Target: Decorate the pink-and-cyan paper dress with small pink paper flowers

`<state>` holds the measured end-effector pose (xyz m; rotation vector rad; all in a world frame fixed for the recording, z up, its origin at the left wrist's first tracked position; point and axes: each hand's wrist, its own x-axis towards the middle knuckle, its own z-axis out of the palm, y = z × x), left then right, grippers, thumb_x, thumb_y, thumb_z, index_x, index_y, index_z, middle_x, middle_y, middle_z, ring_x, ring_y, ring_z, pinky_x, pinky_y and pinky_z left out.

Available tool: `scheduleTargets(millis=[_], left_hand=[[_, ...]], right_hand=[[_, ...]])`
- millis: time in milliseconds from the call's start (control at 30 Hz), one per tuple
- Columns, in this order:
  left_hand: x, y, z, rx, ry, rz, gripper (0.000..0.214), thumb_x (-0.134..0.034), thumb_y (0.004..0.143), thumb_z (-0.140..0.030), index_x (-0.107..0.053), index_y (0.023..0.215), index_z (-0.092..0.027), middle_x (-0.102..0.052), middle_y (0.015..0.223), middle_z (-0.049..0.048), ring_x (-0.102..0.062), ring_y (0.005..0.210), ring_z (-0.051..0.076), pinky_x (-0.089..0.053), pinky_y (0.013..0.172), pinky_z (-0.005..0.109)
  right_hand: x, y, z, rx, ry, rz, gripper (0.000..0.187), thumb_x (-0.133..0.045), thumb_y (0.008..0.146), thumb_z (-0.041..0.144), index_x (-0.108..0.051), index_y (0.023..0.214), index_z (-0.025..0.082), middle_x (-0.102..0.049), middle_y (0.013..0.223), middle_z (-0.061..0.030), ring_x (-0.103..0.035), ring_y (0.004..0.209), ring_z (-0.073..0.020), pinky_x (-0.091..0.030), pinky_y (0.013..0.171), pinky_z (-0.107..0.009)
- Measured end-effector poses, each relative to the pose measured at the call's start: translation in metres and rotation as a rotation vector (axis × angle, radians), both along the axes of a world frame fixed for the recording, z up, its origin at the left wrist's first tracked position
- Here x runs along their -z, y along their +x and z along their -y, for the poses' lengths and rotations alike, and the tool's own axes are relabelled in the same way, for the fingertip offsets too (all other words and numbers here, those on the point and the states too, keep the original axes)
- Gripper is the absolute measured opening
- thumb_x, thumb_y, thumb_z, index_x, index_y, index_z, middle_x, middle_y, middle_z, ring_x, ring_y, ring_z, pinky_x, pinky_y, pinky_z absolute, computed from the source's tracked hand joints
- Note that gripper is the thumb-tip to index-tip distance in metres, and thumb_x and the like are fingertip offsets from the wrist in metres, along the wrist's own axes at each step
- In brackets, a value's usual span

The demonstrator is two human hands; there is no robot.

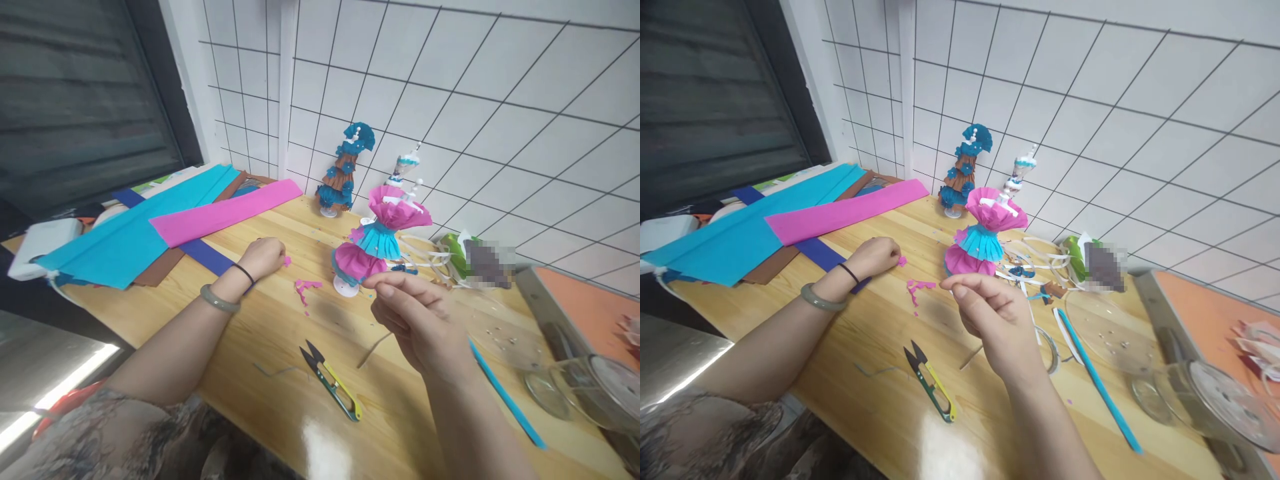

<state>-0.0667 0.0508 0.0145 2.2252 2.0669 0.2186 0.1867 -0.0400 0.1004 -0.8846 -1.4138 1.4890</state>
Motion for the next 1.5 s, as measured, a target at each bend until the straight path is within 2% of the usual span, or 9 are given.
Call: scheduleTargets(millis=[200, 400, 633, 867, 1000, 1100, 1333, 1400, 1500], left_hand=[[-0.003, -0.007, -0.002, -0.006, 0.008, 0.156, 0.023, -0.052, 0.071, -0.033, -0.071, 0.07, -0.02, -0.069, 0.074, 0.0073, -0.059, 0.067, 0.018, -0.038, 0.058, 0.025], [-0.002, -0.006, -0.002, 0.061, -0.03, 0.246, 0.019, -0.055, 0.068, -0.029, -0.072, 0.07, -0.018, -0.069, 0.073, 0.006, -0.059, 0.068, 0.016, -0.037, 0.059, 0.022], [-0.001, -0.002, -0.002, 0.122, -0.033, 0.22, 0.02, -0.053, 0.068, -0.024, -0.071, 0.072, -0.018, -0.069, 0.073, 0.0054, -0.06, 0.07, 0.015, -0.039, 0.062, 0.021], [0.0, -0.004, -0.004, 0.152, -0.013, 0.285, 0.029, -0.052, 0.071, -0.026, -0.069, 0.092, -0.016, -0.069, 0.083, 0.0054, -0.06, 0.072, 0.015, -0.041, 0.064, 0.021], [0.004, -0.002, -0.004, 0.179, -0.043, 0.266, 0.045, -0.052, 0.069, -0.022, -0.059, 0.113, -0.016, -0.067, 0.085, 0.004, -0.06, 0.075, 0.015, -0.041, 0.065, 0.021], [0.006, 0.0, -0.004, 0.198, -0.069, 0.277, 0.052, -0.052, 0.069, -0.02, -0.053, 0.12, -0.015, -0.066, 0.084, 0.0041, -0.059, 0.074, 0.014, -0.04, 0.063, 0.021], [0.016, 0.001, -0.005, 0.219, -0.129, 0.488, 0.054, -0.05, 0.07, -0.015, -0.048, 0.124, -0.014, -0.061, 0.076, 0.0011, -0.055, 0.066, 0.011, -0.041, 0.064, 0.02], [0.014, 0.001, -0.006, 0.216, -0.165, 0.615, 0.056, -0.055, 0.069, -0.018, -0.047, 0.124, -0.013, -0.06, 0.073, 0.0001, -0.055, 0.065, 0.01, -0.042, 0.064, 0.021], [0.004, 0.004, -0.001, 0.237, -0.246, 0.912, 0.065, -0.065, 0.066, -0.025, -0.042, 0.126, -0.012, -0.059, 0.074, 0.0001, -0.056, 0.067, 0.01, -0.044, 0.066, 0.023]], right_hand=[[0.0, -0.001, 0.0, -0.006, -0.01, 0.005, 0.014, -0.059, 0.076, 0.028, -0.067, 0.08, 0.017, -0.027, 0.044, 0.0081, -0.021, 0.041, -0.0045, -0.013, 0.041, -0.022], [0.0, -0.002, 0.0, -0.028, -0.005, 0.04, 0.015, -0.058, 0.076, 0.029, -0.066, 0.081, 0.017, -0.028, 0.044, 0.0084, -0.022, 0.041, -0.0048, -0.014, 0.041, -0.022], [-0.001, -0.002, 0.0, -0.048, -0.003, 0.063, 0.017, -0.058, 0.077, 0.031, -0.066, 0.082, 0.017, -0.029, 0.044, 0.0082, -0.022, 0.04, -0.0049, -0.014, 0.041, -0.022], [0.004, -0.003, -0.002, -0.063, 0.015, 0.067, 0.018, -0.057, 0.078, 0.032, -0.066, 0.083, 0.016, -0.029, 0.043, 0.0083, -0.022, 0.04, -0.0048, -0.014, 0.04, -0.022], [0.005, -0.004, -0.002, -0.077, 0.021, 0.068, 0.019, -0.058, 0.078, 0.032, -0.067, 0.082, 0.016, -0.03, 0.044, 0.0083, -0.021, 0.04, -0.0044, -0.014, 0.04, -0.021], [0.004, -0.004, -0.001, -0.073, 0.018, 0.081, 0.019, -0.057, 0.078, 0.032, -0.067, 0.083, 0.015, -0.03, 0.044, 0.0083, -0.022, 0.04, -0.0046, -0.015, 0.04, -0.021], [0.004, -0.005, -0.001, -0.08, 0.016, 0.102, 0.021, -0.056, 0.078, 0.032, -0.066, 0.083, 0.015, -0.029, 0.044, 0.0082, -0.021, 0.04, -0.005, -0.014, 0.04, -0.022], [0.007, -0.006, -0.002, -0.088, 0.01, 0.111, 0.021, -0.056, 0.078, 0.032, -0.065, 0.083, 0.015, -0.029, 0.045, 0.0084, -0.021, 0.041, -0.0047, -0.014, 0.041, -0.022], [0.014, -0.008, -0.008, -0.081, -0.016, 0.212, 0.023, -0.054, 0.077, 0.034, -0.064, 0.085, 0.014, -0.03, 0.047, 0.0084, -0.022, 0.041, -0.0045, -0.014, 0.041, -0.021]])
